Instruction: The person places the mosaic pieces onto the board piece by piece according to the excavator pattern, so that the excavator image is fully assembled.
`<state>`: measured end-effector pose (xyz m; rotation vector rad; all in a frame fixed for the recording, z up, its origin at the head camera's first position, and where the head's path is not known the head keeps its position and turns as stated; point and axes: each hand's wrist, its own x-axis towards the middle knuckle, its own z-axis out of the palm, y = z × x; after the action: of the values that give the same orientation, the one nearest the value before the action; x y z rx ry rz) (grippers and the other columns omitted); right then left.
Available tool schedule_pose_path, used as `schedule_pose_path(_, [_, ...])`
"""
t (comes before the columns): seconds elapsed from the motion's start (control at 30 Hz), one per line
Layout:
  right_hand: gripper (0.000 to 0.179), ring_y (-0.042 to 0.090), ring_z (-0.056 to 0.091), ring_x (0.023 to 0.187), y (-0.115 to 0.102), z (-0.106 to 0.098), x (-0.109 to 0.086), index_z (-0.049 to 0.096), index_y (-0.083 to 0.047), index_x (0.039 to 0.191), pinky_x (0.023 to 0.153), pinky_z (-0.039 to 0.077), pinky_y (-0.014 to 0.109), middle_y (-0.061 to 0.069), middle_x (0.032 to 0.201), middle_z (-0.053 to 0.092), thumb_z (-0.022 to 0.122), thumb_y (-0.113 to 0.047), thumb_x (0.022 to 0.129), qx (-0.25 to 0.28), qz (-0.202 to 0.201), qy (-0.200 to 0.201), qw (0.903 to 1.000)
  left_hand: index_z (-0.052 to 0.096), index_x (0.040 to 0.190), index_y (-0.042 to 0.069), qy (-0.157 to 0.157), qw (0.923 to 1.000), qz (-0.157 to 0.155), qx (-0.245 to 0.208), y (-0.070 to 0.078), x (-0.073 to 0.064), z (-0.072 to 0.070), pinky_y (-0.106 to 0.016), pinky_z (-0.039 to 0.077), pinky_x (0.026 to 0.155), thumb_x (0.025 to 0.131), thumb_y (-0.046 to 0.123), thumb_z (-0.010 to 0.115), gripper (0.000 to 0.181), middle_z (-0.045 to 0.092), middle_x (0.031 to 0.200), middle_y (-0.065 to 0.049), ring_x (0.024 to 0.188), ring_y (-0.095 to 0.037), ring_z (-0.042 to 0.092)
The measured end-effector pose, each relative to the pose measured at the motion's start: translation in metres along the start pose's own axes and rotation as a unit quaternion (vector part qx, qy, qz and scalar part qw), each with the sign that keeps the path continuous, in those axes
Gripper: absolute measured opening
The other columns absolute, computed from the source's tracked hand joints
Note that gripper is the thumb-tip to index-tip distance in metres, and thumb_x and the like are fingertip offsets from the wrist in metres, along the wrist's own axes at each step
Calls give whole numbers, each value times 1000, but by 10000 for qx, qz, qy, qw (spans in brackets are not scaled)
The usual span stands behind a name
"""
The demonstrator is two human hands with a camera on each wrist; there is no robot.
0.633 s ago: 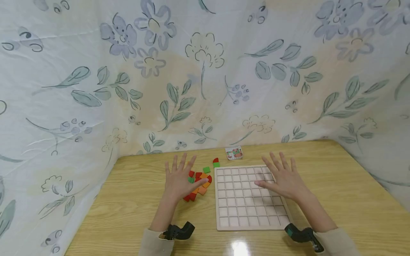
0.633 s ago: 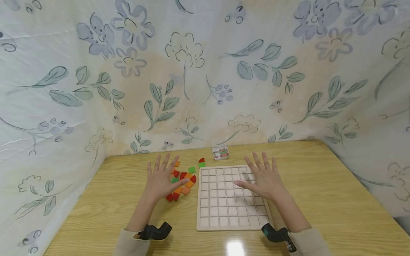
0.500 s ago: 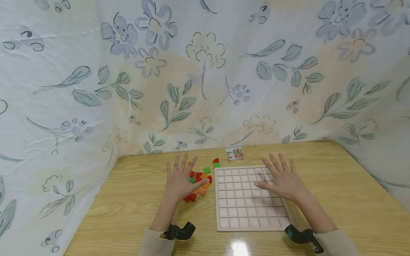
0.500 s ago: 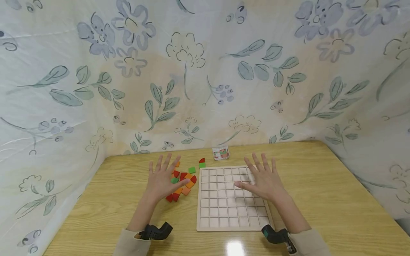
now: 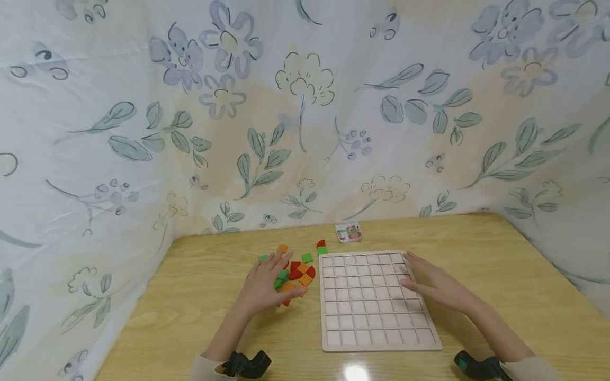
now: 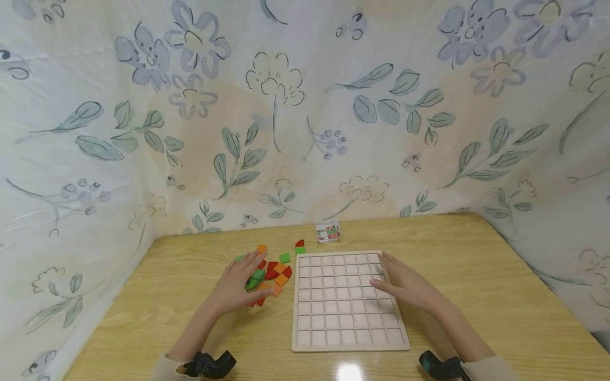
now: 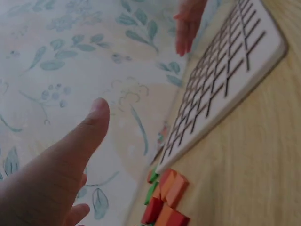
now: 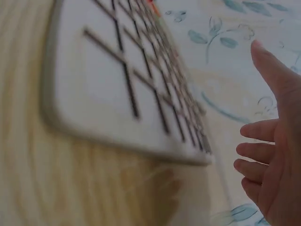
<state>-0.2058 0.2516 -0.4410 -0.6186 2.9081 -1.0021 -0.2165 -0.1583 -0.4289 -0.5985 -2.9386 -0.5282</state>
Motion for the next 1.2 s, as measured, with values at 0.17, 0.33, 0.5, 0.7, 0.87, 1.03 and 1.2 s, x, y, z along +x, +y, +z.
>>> schedule_pose_path(0.17, [63,42,35,128,18,4,-9,39,5,136,100,31,51,23,139,39,54,-37,92,-153,-166,-50,9997,29,146,22,-203,9971,213,-697,-7,-13,2,-60,21,104,78,65,56,84,27,150,-8,136,-34,26])
schedule_pose_path(0.33, [56,38,38,127,27,7,-17,46,3,133,101,33,29,18,140,41,53,-36,92,-318,-316,-252,9987,31,145,19,-252,9921,357,-1179,-18,-19,5,-59,27,102,81,57,59,79,29,149,-8,136,-33,26])
schedule_pose_path(0.5, [61,42,34,127,31,8,-27,46,2,132,95,12,1,19,142,38,60,-37,88,-192,-492,-374,9979,32,144,15,-346,9877,309,-1492,-27,-21,5,-54,31,102,82,54,60,79,32,148,-8,135,-28,30])
schedule_pose_path(0.7, [97,16,24,132,40,1,-35,39,-1,138,93,8,-2,23,144,32,82,-40,61,146,-1023,-749,9918,30,145,14,-366,9831,415,-1745,-32,-20,2,-52,34,100,83,50,60,78,34,147,-10,128,-29,40])
schedule_pose_path(0.87, [108,-13,10,127,46,-4,-34,32,-2,142,92,7,-2,28,145,24,84,-40,56,533,-1237,-1136,9844,30,145,21,-556,9788,321,-1946,-33,-14,1,-52,36,99,85,48,60,73,30,149,-7,126,-29,42])
schedule_pose_path(1.03, [107,-17,7,126,46,-6,-31,29,-2,143,92,6,-3,28,145,22,81,-44,59,503,-1206,-1229,9838,31,145,17,-645,9777,171,-1991,-35,-6,-1,-49,39,97,85,45,61,72,32,148,-7,125,-29,43])
schedule_pose_path(1.2, [108,-18,7,125,43,-6,-26,29,-4,144,92,5,-4,26,146,23,81,-45,59,435,-1078,-1068,9875,38,141,11,-482,9794,45,-1959,-37,8,-5,-51,40,95,86,42,61,67,43,141,-9,119,-31,50])
